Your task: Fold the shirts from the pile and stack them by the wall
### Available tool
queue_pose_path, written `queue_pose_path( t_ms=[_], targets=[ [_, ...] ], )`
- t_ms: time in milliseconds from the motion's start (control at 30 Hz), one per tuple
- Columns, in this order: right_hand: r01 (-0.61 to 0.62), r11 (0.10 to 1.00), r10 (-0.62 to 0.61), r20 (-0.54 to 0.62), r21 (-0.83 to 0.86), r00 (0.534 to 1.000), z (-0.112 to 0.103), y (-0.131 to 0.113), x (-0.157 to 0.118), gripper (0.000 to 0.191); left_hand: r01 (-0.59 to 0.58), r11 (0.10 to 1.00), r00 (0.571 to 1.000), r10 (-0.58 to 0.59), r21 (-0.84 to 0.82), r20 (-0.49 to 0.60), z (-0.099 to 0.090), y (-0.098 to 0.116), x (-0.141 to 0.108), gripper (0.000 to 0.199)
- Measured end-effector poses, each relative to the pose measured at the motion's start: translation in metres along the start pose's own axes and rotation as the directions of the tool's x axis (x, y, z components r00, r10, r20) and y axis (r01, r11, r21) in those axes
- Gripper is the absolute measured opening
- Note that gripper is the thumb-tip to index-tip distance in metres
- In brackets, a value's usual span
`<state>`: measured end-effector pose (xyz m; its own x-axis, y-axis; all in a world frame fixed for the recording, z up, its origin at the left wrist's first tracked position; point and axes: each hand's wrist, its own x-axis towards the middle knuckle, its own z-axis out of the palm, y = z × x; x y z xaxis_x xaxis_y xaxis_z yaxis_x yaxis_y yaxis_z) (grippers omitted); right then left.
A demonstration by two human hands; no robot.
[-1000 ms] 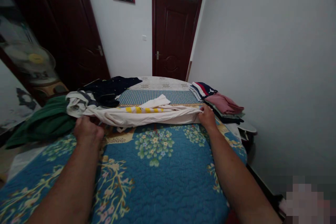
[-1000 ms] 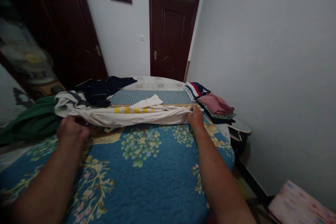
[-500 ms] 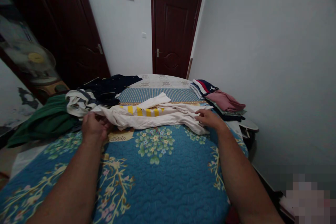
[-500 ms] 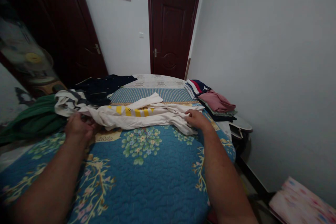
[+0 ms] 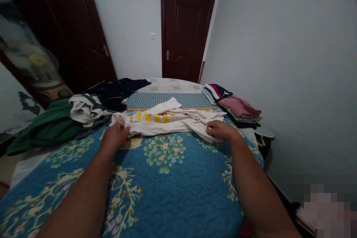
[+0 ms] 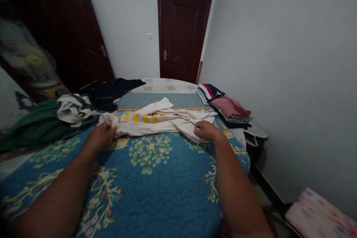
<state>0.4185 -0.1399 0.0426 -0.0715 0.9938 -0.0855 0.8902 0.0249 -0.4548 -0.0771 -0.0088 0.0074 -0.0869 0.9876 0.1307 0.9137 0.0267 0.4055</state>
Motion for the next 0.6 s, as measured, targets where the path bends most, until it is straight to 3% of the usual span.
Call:
queue_pose_path(
  t_ms=[100, 167, 233, 300, 400, 500, 600],
  targets=[
    [0.019, 0.999, -0.007, -0.256, 0.044, 0.967, 0.002, 0.003, 0.009, 0.022, 0.013, 0.997, 0.995, -0.020, 0.075, 0.102, -0.003, 0.003, -0.004, 0.052],
    [-0.041, 0.988, 0.099, -0.410, 0.148, 0.907, 0.003, 0.005, 0.014, 0.028, -0.019, 0.997, 0.995, 0.011, 0.076, 0.101, -0.004, 0.007, -0.006, 0.053],
    [-0.106, 0.952, 0.236, -0.474, 0.286, 0.848, 0.002, 0.006, 0.016, 0.030, -0.046, 0.998, 0.996, 0.042, 0.050, 0.084, -0.006, 0.010, -0.007, 0.050],
    [-0.113, 0.919, 0.286, -0.440, 0.379, 0.852, -0.001, 0.004, 0.012, 0.032, -0.052, 0.999, 0.997, 0.053, -0.012, 0.062, -0.007, 0.012, -0.007, 0.046],
    [-0.012, 0.934, 0.118, -0.277, 0.357, 0.954, -0.003, -0.005, 0.002, 0.038, -0.001, 0.980, 1.000, 0.003, -0.200, 0.009, -0.009, 0.013, -0.008, 0.044],
    [0.082, 0.971, -0.062, -0.097, 0.223, 0.993, 0.005, -0.022, -0.002, 0.043, 0.065, 0.888, 0.995, -0.095, -0.455, -0.043, -0.012, 0.013, -0.008, 0.042],
    [0.095, 0.995, -0.097, -0.058, -0.042, 0.994, 0.024, -0.040, 0.003, 0.035, 0.062, 0.750, 0.975, -0.185, -0.658, -0.120, -0.018, 0.012, -0.006, 0.042]
  ],
)
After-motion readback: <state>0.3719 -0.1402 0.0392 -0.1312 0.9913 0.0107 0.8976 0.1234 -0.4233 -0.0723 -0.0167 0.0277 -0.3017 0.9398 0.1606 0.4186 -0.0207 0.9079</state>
